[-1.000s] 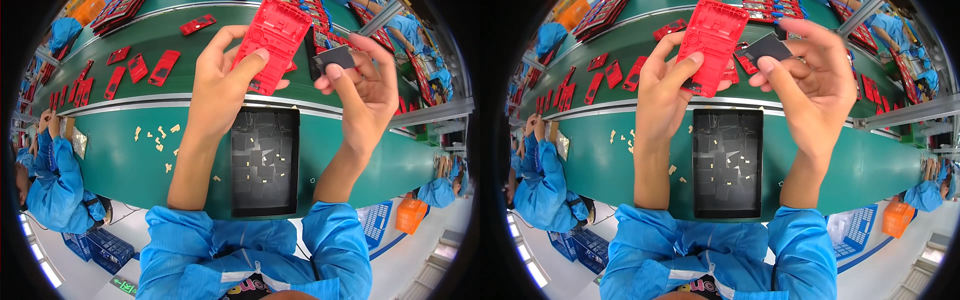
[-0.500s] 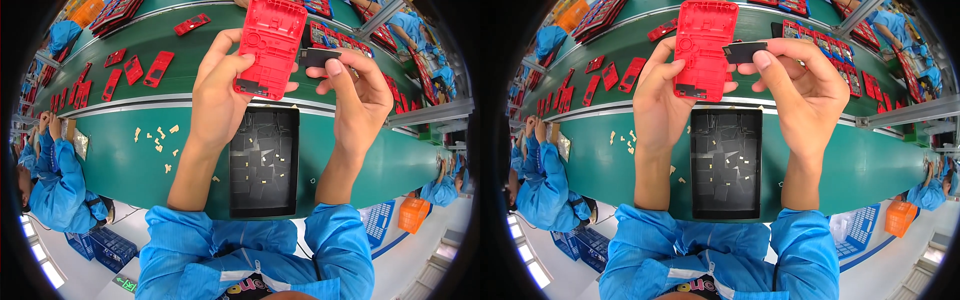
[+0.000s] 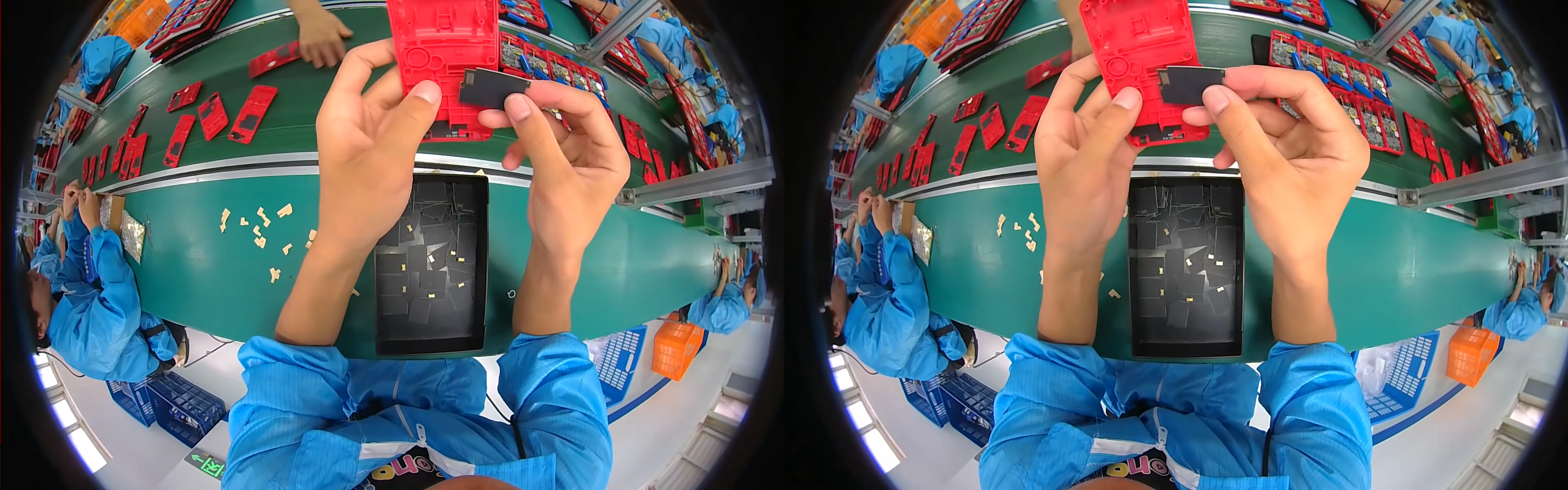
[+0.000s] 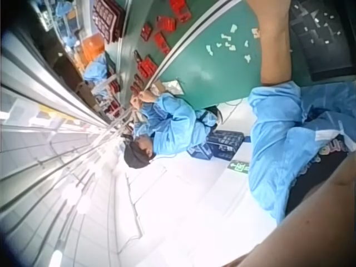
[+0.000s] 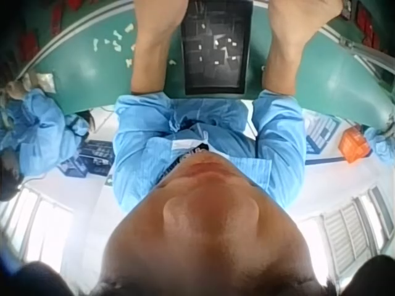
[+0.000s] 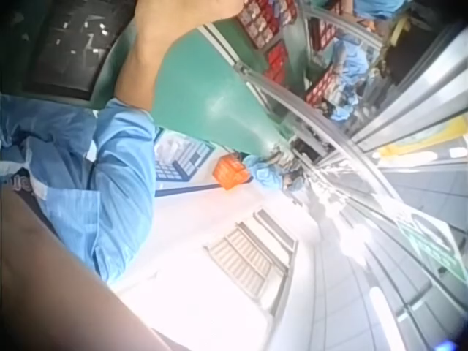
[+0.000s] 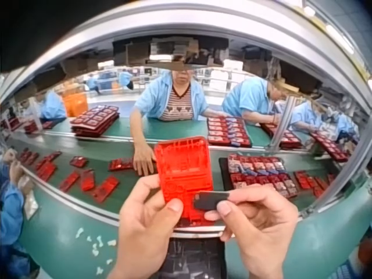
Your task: The person assembles small electronic components into red plastic casings by hand, working on an assembly line.
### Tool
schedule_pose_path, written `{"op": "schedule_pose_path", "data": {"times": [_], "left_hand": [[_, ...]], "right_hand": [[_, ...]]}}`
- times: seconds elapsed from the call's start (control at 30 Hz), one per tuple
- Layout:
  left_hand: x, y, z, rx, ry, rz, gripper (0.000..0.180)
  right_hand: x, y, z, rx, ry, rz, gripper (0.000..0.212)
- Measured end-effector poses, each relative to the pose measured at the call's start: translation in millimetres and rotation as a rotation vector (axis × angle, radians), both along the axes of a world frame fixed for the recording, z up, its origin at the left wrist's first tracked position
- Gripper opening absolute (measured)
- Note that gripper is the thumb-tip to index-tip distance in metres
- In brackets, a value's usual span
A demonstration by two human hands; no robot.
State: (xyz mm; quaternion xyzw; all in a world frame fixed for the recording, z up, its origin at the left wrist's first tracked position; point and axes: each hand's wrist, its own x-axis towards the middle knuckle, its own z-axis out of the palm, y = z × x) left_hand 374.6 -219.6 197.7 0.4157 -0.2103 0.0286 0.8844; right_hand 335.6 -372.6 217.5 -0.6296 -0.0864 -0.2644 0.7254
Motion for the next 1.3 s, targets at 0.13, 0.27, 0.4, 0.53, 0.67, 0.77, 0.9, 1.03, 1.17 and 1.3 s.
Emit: {"op": "schedule_pose_path", "data": {"times": [0.13, 0.27, 0.4, 0.53, 0.67, 0.77, 0.9, 1.03, 1.17, 1.3], "left_hand": [[-2.9, 0.6, 2.1, 0.018, -0.02, -0.021, 0.039], [-3.9, 0.4, 1.6, 0.041, -0.045, -0.007, 0.038], [-5.3, 0.7, 3.7, 0.049, -0.045, -0.012, 0.038], [-6.5, -1.0, 2.7, 0.056, -0.032, 0.001, 0.038], [-6.7, -0.8, 2.2, 0.068, -0.037, 0.012, 0.036], [-5.6, -0.8, 1.2, 0.074, -0.045, 0.03, 0.036], [-7.4, -3.8, 1.1, 0.052, -0.035, 0.044, 0.036], [-10.6, -3.2, 6.0, 0.037, -0.033, 0.08, 0.038], [-10.3, -0.3, 6.9, 0.082, -0.023, 0.155, 0.038], [-9.3, -0.5, 5.9, 0.069, 0.014, 0.168, 0.037]], "right_hand": [[-4.5, 0.2, 3.4, -0.013, 0.037, 0.017, 0.019], [-5.4, 0.8, 1.9, -0.068, 0.048, -0.022, 0.019], [-5.6, -0.7, 1.8, -0.09, 0.046, -0.04, 0.016], [-5.3, 2.9, 1.5, -0.071, 0.038, -0.037, 0.015], [-4.3, 1.9, -0.1, -0.076, 0.035, -0.045, 0.018], [-3.3, 0.1, -3.1, -0.089, 0.006, -0.022, 0.018], [1.0, 10.9, -13.2, -0.321, -0.165, -0.24, 0.022], [6.8, 23.2, -30.4, -0.72, -0.417, -0.569, 0.046], [9.0, 32.0, -38.3, -0.828, -0.47, -0.652, 0.045], [12.3, 26.5, -34.8, -0.602, -0.404, -0.482, 0.036]]}}
